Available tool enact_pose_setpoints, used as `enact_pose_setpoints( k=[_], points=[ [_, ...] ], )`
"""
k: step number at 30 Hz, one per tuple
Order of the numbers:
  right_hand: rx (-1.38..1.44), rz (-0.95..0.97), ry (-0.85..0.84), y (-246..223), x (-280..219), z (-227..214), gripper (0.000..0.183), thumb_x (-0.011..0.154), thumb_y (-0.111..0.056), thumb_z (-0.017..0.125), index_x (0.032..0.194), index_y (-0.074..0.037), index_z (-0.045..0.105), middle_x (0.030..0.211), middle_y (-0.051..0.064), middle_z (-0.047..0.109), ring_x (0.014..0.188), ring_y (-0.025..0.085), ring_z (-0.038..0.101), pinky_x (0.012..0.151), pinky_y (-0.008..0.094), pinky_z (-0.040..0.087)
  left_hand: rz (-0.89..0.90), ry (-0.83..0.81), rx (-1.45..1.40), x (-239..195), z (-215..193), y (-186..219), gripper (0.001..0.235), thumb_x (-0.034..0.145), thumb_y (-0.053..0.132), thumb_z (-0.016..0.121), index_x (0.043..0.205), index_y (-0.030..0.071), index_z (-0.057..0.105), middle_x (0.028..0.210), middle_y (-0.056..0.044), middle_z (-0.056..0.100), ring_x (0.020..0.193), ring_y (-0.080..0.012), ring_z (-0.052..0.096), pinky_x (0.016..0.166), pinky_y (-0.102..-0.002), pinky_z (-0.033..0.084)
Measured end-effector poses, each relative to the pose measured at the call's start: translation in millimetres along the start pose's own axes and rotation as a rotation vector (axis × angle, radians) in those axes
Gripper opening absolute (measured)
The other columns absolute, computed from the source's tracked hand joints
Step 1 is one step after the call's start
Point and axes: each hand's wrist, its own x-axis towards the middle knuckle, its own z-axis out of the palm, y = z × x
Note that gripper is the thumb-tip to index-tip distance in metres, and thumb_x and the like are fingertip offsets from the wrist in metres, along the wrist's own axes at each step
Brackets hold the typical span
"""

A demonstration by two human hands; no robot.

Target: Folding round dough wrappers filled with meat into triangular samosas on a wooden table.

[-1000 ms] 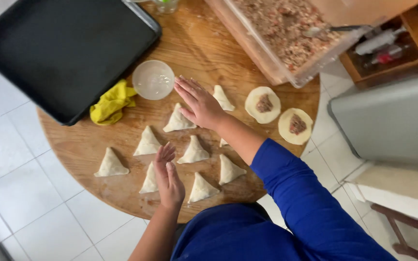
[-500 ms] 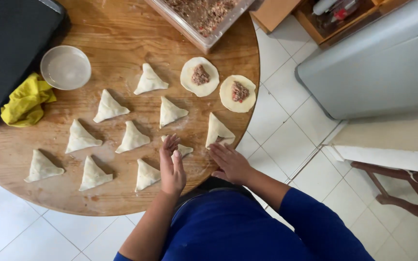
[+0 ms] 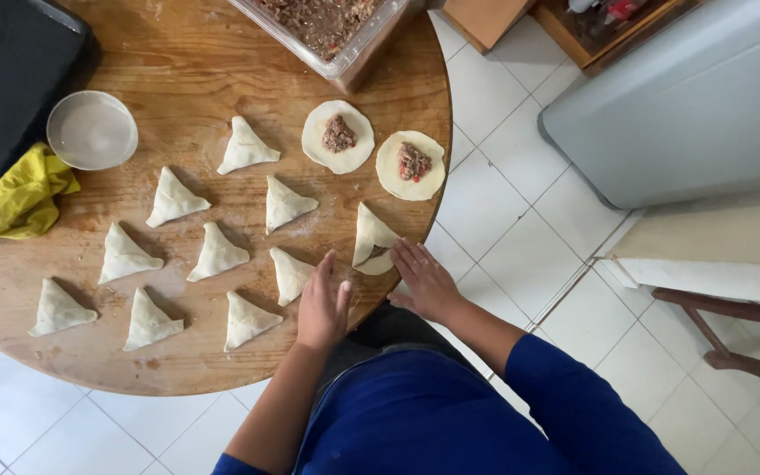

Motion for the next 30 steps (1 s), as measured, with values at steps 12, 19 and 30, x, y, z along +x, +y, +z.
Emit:
enact_pose_setpoints(
  k=[12, 19, 30],
  points=[
    [0.136, -0.24, -0.125, -8.5, 1.1, 4.3, 0.085, 0.095, -0.056, 0.064, 0.151, 0.004, 0.042, 0.162, 0.02, 0.038, 0.155, 0.034, 0.03, 0.127, 0.049, 0.024, 0.265, -0.056, 0.212, 5.9, 29.9, -26.3, 0.067, 0.094, 0.03, 0.066, 0.149, 0.0, 0.043, 0.149, -0.022, 0.053, 0.138, -0.0401, 0.049, 0.117, -0.048, 0.037],
    [0.166, -0.237, -0.278, -34.9, 35.7, 4.3, 0.088, 0.09, -0.06, 0.06, 0.15, 0.002, 0.044, 0.159, 0.022, 0.038, 0.151, 0.036, 0.029, 0.123, 0.051, 0.024, 0.186, 0.024, -0.057, 2.7, 21.5, -24.1, 0.061, 0.103, 0.026, 0.057, 0.152, -0.003, 0.034, 0.143, -0.021, 0.062, 0.13, -0.0413, 0.057, 0.11, -0.048, 0.044],
    [0.025, -0.226, 0.217, 16.6, 18.3, -22.0, 0.032, 0.097, -0.029, 0.067, 0.121, -0.01, 0.072, 0.119, 0.009, 0.064, 0.125, 0.029, 0.054, 0.118, 0.055, 0.035, 0.609, 0.045, 0.483, 13.8, 34.4, -23.8, 0.031, 0.089, 0.021, 0.066, 0.117, 0.008, 0.068, 0.125, -0.011, 0.065, 0.122, -0.0329, 0.061, 0.105, -0.047, 0.046]
  ],
)
